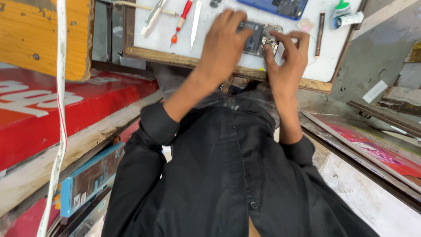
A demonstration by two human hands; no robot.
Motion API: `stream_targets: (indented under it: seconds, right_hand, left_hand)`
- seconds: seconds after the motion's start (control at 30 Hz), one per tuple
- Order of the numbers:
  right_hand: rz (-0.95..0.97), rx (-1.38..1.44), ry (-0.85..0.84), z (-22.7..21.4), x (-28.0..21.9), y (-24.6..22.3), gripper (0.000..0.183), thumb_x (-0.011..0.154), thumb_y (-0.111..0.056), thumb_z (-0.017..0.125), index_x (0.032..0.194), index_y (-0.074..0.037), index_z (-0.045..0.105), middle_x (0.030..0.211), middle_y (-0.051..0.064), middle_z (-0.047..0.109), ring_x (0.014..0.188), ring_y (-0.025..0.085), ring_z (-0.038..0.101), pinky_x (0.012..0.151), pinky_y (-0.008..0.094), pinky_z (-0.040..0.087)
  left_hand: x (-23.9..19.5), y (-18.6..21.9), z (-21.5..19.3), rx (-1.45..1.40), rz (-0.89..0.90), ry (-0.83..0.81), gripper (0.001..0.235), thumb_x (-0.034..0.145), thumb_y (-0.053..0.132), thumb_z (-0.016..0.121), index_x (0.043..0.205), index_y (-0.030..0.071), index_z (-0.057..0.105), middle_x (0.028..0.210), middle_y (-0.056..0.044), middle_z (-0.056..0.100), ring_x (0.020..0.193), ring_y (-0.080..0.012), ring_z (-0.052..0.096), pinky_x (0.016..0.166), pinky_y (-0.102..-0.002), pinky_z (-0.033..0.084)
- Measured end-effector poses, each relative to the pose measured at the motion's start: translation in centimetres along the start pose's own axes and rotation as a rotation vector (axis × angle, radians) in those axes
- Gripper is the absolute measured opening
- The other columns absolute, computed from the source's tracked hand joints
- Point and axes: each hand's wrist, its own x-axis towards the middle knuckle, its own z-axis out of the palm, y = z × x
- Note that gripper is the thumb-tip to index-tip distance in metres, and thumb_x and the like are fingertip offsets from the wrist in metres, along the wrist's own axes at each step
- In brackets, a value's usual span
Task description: The person works on a disassembled smartphone at a workbench. They apply adhesive to the phone frame, place the battery inside, and connect internal ribbon cables. The phone remains open on the table throughout the clip.
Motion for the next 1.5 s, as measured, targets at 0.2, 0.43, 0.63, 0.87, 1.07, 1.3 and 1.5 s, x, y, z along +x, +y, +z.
stream_targets:
  seconds: [0.2, 0.43, 0.63, 0.87, 1.07, 1.3, 1.5]
  right_hand:
    - [0.082, 0.152, 0.284, -0.1, -3.1, 1.1, 0.021, 0.098, 0.013, 0.067, 0.110, -0.003, 0.074, 0.106, 0.005, 0.056, 0.070, 0.008, 0.050, 0.058, 0.025, 0.036]
    - [0.018, 0.086, 0.216, -0.6, -3.6, 1.1, 0.022, 0.096, 0.014, 0.067, 0.109, -0.002, 0.074, 0.103, 0.007, 0.056, 0.073, 0.011, 0.052, 0.059, 0.027, 0.038]
    - [-0.093, 0.034, 0.102, -0.7, -2.4, 0.9, 0.026, 0.096, 0.012, 0.068, 0.116, -0.003, 0.075, 0.107, 0.010, 0.060, 0.092, 0.023, 0.061, 0.078, 0.035, 0.049]
    - [-0.100, 0.045, 0.087, -0.5, -2.2, 0.8, 0.029, 0.094, 0.010, 0.070, 0.119, -0.003, 0.074, 0.109, 0.012, 0.062, 0.097, 0.026, 0.062, 0.083, 0.037, 0.051]
    - [-0.046, -0.098, 0.324, -2.1, -2.0, 3.4, 0.024, 0.096, 0.006, 0.072, 0.118, -0.004, 0.073, 0.108, 0.010, 0.064, 0.090, 0.023, 0.062, 0.076, 0.037, 0.048]
    - [0.212, -0.286, 0.363, -2.9, 0.5, 7.3, 0.019, 0.089, -0.010, 0.086, 0.102, -0.002, 0.074, 0.098, 0.011, 0.064, 0.066, 0.020, 0.056, 0.066, 0.036, 0.045]
    - [0.393, -0.097, 0.188, -3.6, 1.5, 10.5, 0.009, 0.093, -0.008, 0.082, 0.095, -0.003, 0.074, 0.079, 0.002, 0.070, 0.059, 0.012, 0.051, 0.056, 0.032, 0.038]
  left_hand:
    - [-2.7, 3.0, 2.6, 0.118, 0.058, 0.054, 0.052, 0.103, 0.023, 0.068, 0.144, -0.004, 0.053, 0.158, -0.019, 0.042, 0.151, -0.0386, 0.034, 0.124, -0.050, 0.035]
    - [-3.5, 2.9, 2.2, 0.164, 0.050, -0.253, 0.095, 0.104, 0.057, 0.058, 0.157, -0.014, 0.026, 0.167, -0.029, 0.020, 0.159, -0.0398, 0.016, 0.132, -0.052, 0.014]
    - [-3.3, 2.8, 1.8, 0.086, 0.043, -0.274, 0.105, 0.098, 0.064, 0.062, 0.155, -0.016, 0.026, 0.164, -0.031, 0.020, 0.156, -0.0406, 0.014, 0.129, -0.052, 0.014]
    - [-3.2, 2.5, 0.9, 0.047, 0.085, -0.249, 0.100, 0.101, 0.060, 0.063, 0.157, -0.014, 0.026, 0.167, -0.029, 0.020, 0.158, -0.0388, 0.015, 0.132, -0.052, 0.015]
    - [-4.0, 3.7, 0.6, 0.059, 0.040, -0.268, 0.091, 0.102, 0.050, 0.062, 0.153, -0.017, 0.029, 0.164, -0.032, 0.022, 0.157, -0.0437, 0.015, 0.129, -0.055, 0.016]
    - [-4.6, 3.9, 0.4, 0.018, 0.036, -0.113, 0.065, 0.107, 0.037, 0.063, 0.150, -0.008, 0.046, 0.164, -0.025, 0.030, 0.157, -0.0437, 0.016, 0.129, -0.059, 0.023]
    - [-5.2, 5.5, 0.6, -0.198, -0.035, 0.070, 0.030, 0.102, 0.016, 0.067, 0.125, -0.003, 0.070, 0.146, -0.018, 0.053, 0.153, -0.0413, 0.032, 0.122, -0.054, 0.039]
